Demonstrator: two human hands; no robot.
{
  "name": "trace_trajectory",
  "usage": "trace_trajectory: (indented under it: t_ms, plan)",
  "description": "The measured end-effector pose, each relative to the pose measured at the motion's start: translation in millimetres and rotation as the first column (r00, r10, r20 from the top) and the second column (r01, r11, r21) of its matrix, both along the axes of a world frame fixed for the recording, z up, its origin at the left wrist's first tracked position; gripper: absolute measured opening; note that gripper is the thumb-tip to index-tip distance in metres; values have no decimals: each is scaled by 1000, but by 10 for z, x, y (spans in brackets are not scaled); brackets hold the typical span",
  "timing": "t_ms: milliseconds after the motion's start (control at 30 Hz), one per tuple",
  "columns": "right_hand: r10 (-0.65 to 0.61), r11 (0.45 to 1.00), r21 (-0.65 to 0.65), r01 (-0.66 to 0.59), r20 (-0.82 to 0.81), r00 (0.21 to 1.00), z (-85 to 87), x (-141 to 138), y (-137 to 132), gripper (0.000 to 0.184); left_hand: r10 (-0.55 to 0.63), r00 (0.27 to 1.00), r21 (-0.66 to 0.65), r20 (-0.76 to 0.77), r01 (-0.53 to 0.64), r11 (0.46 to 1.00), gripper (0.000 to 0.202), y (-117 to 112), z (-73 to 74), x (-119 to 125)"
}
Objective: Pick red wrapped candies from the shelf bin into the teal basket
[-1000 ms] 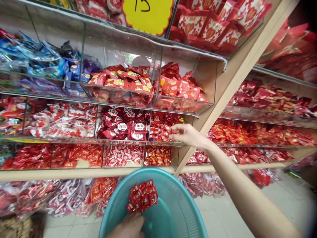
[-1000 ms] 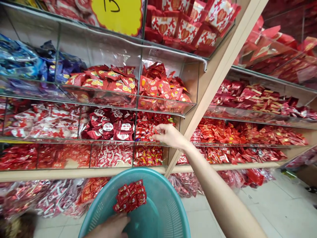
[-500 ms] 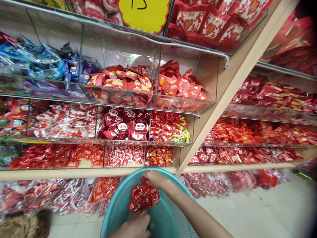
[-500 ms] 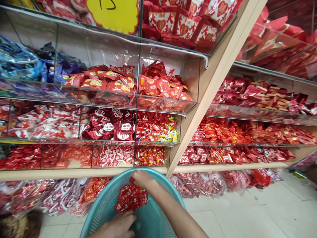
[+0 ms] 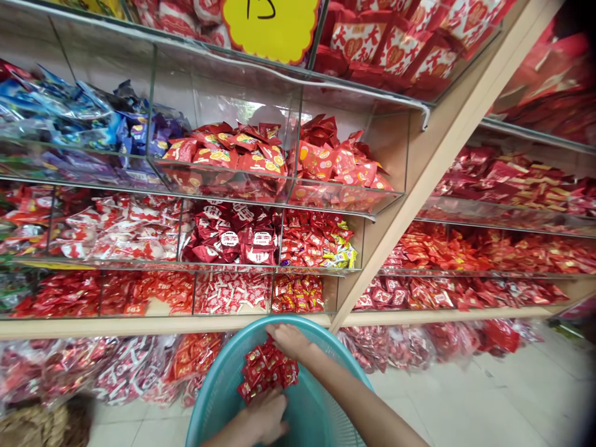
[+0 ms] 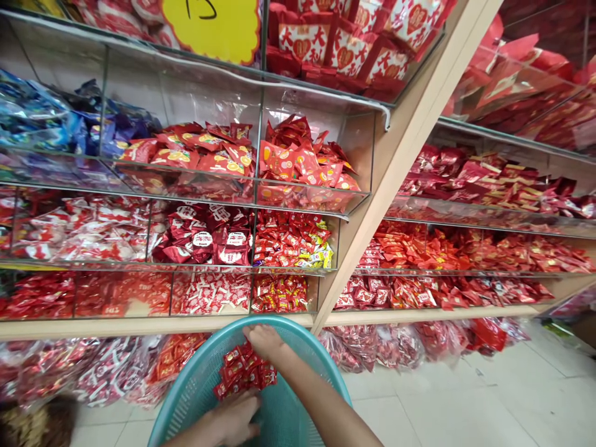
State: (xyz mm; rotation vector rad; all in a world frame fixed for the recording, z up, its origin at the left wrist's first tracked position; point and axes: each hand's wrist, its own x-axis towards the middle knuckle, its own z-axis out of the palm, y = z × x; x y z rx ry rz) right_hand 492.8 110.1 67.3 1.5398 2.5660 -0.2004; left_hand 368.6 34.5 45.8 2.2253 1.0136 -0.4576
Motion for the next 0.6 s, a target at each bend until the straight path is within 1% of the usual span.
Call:
trace_trajectory:
  t_ms: [100, 167, 233, 333, 400, 467, 533, 600]
  plan:
    - [-20, 1000, 15, 20, -5, 1000, 86, 92, -31, 30, 5, 999, 15, 39, -6, 1000, 50, 42, -57, -9]
    - [2, 1000, 26, -2, 2, 1000, 96, 140, -65, 28, 1, 999, 21, 55, -2, 1000, 50, 63, -83, -17]
    - [52, 998, 43, -53, 7, 999, 56, 146, -110, 26, -1, 998, 23, 61, 0, 1000, 50, 73, -96, -20]
    - [125, 990, 58, -125, -2, 992, -60, 67, -173, 22, 1, 998, 26, 63, -3, 1000, 50, 67, -101, -21]
    - [129, 990, 55, -129, -2, 992, -122, -9, -199, 22, 7, 998, 28, 64, -8, 1000, 50, 58, -104, -23]
    - [112, 993, 41, -112, -1, 994, -124, -58, -216, 23, 13, 998, 29, 62, -15, 999, 49, 52, -113, -29]
    - [92, 995, 28, -91, -21, 996, -30, -53, -235, 26, 17, 998, 27, 63, -19, 999, 49, 53, -129, -37]
    - [95, 995, 31, -93, -86, 992, 181, 9, -264, 28, 18, 998, 23, 65, -20, 1000, 48, 60, -155, -44]
